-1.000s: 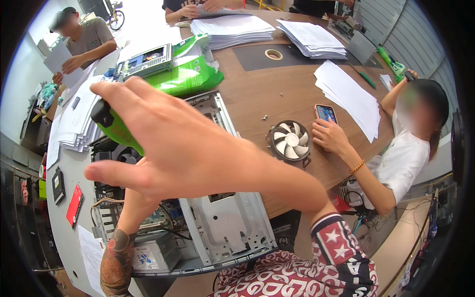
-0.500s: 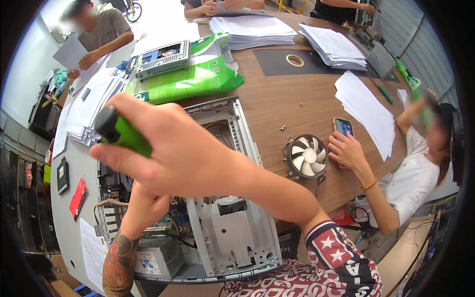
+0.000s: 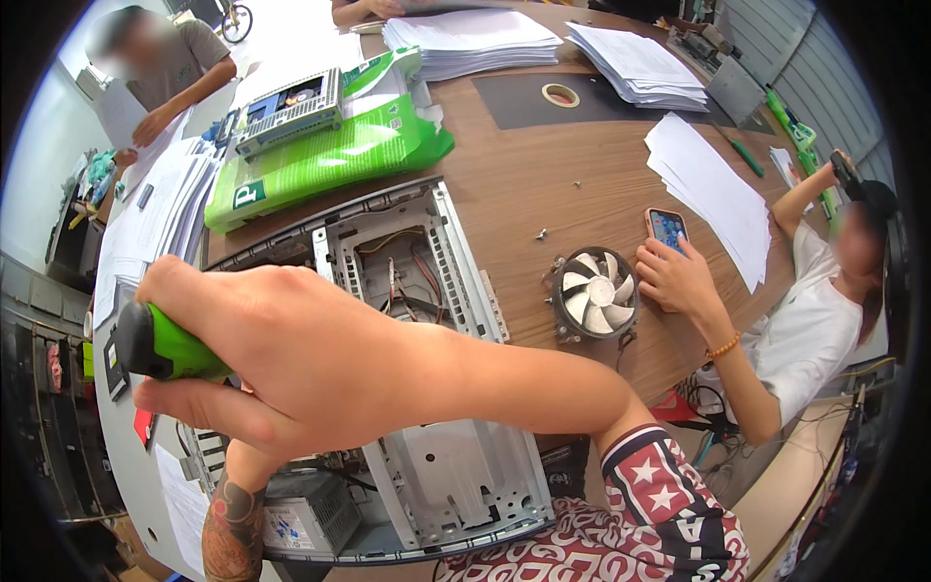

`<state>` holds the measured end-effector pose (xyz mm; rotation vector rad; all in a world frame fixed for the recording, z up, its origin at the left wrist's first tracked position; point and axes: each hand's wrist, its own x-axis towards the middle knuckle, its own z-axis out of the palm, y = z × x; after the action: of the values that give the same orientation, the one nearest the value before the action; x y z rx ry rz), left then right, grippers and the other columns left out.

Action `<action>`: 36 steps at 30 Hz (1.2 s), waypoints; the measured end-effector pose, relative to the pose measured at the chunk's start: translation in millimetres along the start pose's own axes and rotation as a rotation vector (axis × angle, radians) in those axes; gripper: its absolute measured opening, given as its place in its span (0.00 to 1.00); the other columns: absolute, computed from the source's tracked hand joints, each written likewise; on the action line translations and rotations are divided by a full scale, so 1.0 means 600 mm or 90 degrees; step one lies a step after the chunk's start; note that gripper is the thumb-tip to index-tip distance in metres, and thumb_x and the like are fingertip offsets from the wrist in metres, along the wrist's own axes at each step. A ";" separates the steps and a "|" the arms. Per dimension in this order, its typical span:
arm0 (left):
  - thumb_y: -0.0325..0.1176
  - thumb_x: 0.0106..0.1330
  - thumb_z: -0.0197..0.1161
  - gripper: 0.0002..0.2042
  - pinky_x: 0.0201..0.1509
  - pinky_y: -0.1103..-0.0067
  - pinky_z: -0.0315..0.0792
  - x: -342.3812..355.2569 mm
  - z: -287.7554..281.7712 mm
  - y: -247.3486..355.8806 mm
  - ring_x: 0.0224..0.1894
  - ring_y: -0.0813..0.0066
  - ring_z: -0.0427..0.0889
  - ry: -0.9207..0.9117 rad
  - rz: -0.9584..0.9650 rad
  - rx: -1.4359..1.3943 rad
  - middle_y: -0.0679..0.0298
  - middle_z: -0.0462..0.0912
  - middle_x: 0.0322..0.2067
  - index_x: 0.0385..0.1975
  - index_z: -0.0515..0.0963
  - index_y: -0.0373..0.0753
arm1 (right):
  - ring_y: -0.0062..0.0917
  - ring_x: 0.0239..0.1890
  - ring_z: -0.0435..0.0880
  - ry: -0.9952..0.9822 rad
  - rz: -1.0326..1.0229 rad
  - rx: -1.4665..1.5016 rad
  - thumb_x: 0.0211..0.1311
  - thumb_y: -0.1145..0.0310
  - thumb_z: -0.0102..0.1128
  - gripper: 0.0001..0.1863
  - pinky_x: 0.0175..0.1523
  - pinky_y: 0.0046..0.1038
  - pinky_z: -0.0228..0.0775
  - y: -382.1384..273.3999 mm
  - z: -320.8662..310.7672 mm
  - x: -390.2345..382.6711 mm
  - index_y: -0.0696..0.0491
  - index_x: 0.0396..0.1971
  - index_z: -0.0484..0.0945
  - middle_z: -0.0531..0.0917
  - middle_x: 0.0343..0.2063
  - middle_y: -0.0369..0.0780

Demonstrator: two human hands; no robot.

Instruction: The person uses a screwdriver to remove screws from a computer chassis, opens a manual, and cuts a plastic component using a pair of scissors before placing it into the case.

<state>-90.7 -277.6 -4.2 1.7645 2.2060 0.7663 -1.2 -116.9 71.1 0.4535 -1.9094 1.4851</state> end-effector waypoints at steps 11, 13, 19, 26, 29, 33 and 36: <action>0.28 0.56 0.66 0.16 0.47 0.63 0.70 0.031 -0.006 0.011 0.46 0.52 0.78 -0.065 0.070 0.002 0.52 0.79 0.41 0.45 0.76 0.33 | 0.50 0.25 0.80 0.055 -0.008 0.012 0.62 0.61 0.63 0.20 0.31 0.42 0.70 0.016 -0.008 0.005 0.60 0.37 0.65 0.78 0.20 0.51; 0.28 0.55 0.67 0.17 0.46 0.64 0.70 0.045 -0.029 0.010 0.46 0.53 0.77 -0.095 0.112 0.029 0.54 0.77 0.43 0.45 0.75 0.34 | 0.49 0.25 0.80 0.072 -0.010 0.019 0.63 0.60 0.62 0.20 0.31 0.41 0.69 0.012 -0.011 0.007 0.60 0.38 0.64 0.78 0.20 0.52; 0.26 0.53 0.65 0.18 0.50 0.65 0.68 0.055 -0.040 -0.006 0.48 0.54 0.74 -0.105 0.114 0.024 0.56 0.75 0.44 0.46 0.73 0.37 | 0.49 0.26 0.80 0.080 -0.046 0.004 0.64 0.58 0.62 0.21 0.31 0.39 0.69 0.016 -0.004 0.004 0.59 0.38 0.64 0.78 0.20 0.50; 0.24 0.53 0.62 0.17 0.49 0.64 0.69 0.045 -0.056 0.001 0.47 0.50 0.75 -0.060 0.072 0.005 0.53 0.76 0.42 0.45 0.74 0.36 | 0.48 0.25 0.79 0.055 -0.049 0.014 0.63 0.60 0.63 0.21 0.30 0.38 0.68 0.015 0.004 0.011 0.60 0.39 0.64 0.76 0.19 0.50; 0.30 0.62 0.62 0.12 0.48 0.66 0.72 0.055 -0.060 -0.022 0.42 0.54 0.81 -0.116 0.110 0.051 0.49 0.83 0.43 0.44 0.80 0.35 | 0.48 0.23 0.79 0.056 -0.048 0.049 0.62 0.60 0.63 0.21 0.29 0.38 0.68 0.021 0.009 0.004 0.60 0.39 0.64 0.76 0.18 0.49; 0.29 0.61 0.62 0.12 0.49 0.66 0.72 0.045 -0.059 -0.026 0.43 0.53 0.80 -0.116 0.097 0.046 0.49 0.82 0.43 0.44 0.79 0.35 | 0.48 0.22 0.79 0.051 -0.046 0.035 0.62 0.61 0.63 0.21 0.29 0.39 0.68 0.015 0.002 -0.001 0.60 0.39 0.64 0.75 0.17 0.48; 0.29 0.61 0.62 0.12 0.49 0.66 0.72 0.037 -0.059 -0.031 0.43 0.53 0.80 -0.107 0.078 0.035 0.49 0.82 0.43 0.44 0.79 0.35 | 0.48 0.23 0.78 0.035 -0.030 0.037 0.61 0.62 0.64 0.21 0.30 0.39 0.69 0.012 -0.001 -0.001 0.60 0.38 0.63 0.75 0.17 0.48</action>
<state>-129.2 -268.2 19.4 1.9286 2.0457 0.5630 -5.0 -114.2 65.5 0.4769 -1.8051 1.5097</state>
